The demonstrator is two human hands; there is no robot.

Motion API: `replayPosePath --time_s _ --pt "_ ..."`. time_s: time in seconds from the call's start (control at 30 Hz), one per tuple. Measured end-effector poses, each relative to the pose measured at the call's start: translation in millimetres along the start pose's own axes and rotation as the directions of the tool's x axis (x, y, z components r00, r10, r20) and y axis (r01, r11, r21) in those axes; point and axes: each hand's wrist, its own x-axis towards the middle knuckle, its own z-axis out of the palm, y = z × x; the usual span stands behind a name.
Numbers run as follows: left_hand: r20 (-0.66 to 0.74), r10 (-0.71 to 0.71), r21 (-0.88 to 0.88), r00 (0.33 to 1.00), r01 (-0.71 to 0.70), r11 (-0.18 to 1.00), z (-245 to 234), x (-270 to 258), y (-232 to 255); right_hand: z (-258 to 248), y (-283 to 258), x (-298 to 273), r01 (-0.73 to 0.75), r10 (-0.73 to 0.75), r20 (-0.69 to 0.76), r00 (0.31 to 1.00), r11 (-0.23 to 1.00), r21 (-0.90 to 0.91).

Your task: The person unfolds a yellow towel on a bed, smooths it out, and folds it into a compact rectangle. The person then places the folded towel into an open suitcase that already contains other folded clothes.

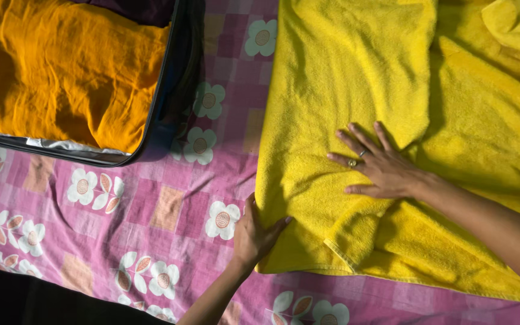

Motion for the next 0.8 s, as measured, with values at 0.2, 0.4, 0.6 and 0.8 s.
replayPosePath --time_s 0.2,0.4,0.6,0.8 --pt "-0.018 0.029 -0.142 0.999 -0.031 0.989 6.6 -21.0 -6.3 9.5 -28.6 -57.1 0.250 -0.245 -0.142 0.959 0.968 0.016" --pt "0.094 -0.284 -0.087 0.954 0.292 0.953 -5.2 -20.0 9.4 23.2 -38.3 -124.0 0.411 -0.381 -0.160 0.910 0.876 0.253" --pt "-0.028 0.413 0.627 0.910 -0.306 0.717 19.4 -33.1 6.6 77.0 -33.9 -169.9 0.441 -0.463 -0.168 0.870 0.884 -0.152" --pt "0.527 0.524 0.300 0.669 -0.723 0.622 73.8 -55.0 28.3 41.7 -50.1 -194.9 0.516 -0.507 -0.140 0.851 0.856 0.038"
